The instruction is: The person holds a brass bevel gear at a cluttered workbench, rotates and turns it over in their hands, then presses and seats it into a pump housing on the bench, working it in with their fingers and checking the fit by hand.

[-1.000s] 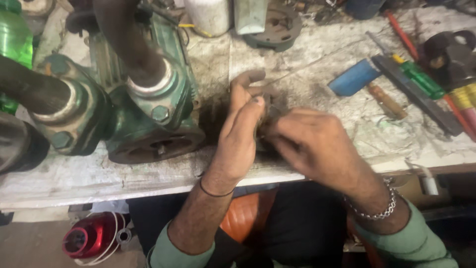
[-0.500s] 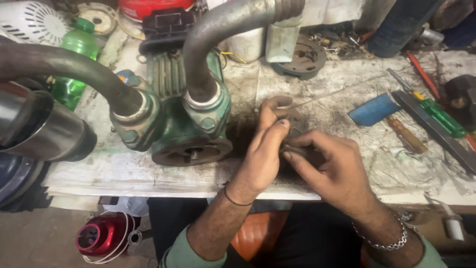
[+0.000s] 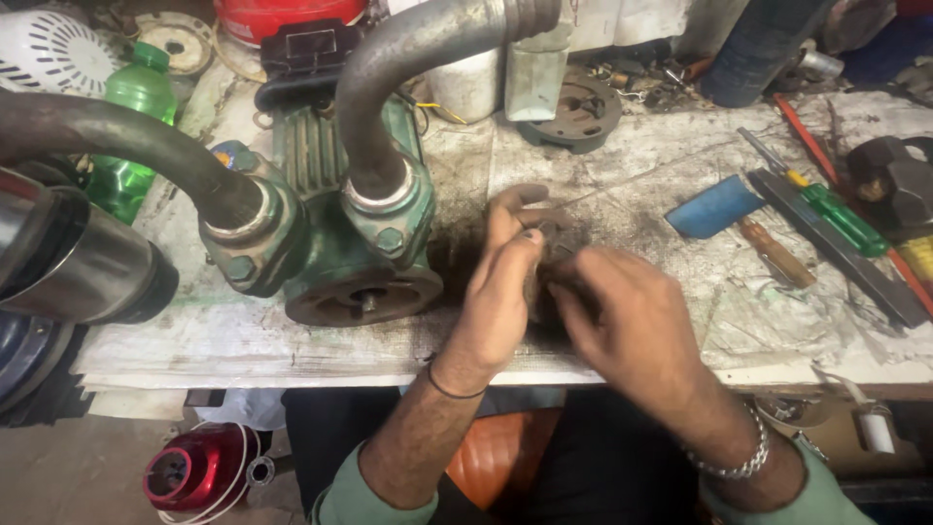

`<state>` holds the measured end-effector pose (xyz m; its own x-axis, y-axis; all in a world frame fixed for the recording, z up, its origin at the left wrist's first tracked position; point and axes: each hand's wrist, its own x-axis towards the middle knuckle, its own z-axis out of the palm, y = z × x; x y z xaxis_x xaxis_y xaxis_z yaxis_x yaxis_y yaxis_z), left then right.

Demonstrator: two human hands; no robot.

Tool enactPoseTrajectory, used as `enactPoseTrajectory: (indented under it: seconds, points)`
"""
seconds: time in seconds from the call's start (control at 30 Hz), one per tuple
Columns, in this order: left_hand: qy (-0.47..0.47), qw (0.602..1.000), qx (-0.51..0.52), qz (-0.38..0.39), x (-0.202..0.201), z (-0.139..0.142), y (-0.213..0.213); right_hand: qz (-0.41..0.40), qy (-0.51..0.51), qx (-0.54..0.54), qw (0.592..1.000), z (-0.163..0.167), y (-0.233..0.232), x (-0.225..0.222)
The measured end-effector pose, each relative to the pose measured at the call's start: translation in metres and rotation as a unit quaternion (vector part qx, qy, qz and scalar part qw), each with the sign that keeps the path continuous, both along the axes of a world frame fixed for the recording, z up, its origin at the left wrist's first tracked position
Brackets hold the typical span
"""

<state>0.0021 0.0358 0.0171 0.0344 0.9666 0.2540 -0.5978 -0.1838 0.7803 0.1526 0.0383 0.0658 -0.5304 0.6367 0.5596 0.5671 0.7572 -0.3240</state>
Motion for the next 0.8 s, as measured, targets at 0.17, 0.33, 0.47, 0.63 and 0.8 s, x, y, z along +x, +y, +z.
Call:
enactPoseTrajectory:
  seconds: [0.17,0.33,0.47,0.63,0.8]
  points:
    - [0.043,0.998,0.006,0.048,-0.005,0.003,-0.001,0.063,0.183,-0.298,0.935,0.002,0.01,0.02]
    - [0.016,0.997,0.017,0.079,-0.002,0.005,-0.005,0.146,0.397,-0.46,0.781,-0.003,0.014,0.04]
    - [0.097,0.99,0.013,0.101,0.0,0.008,-0.008,0.217,0.453,-0.526,0.686,-0.002,0.011,0.045]
    - [0.111,0.992,0.039,0.049,-0.012,0.011,-0.006,0.247,0.465,-0.557,0.642,0.002,0.01,0.05]
    - [0.025,0.996,0.066,0.051,-0.015,0.007,-0.007,0.283,0.475,-0.587,0.591,0.002,0.012,0.05]
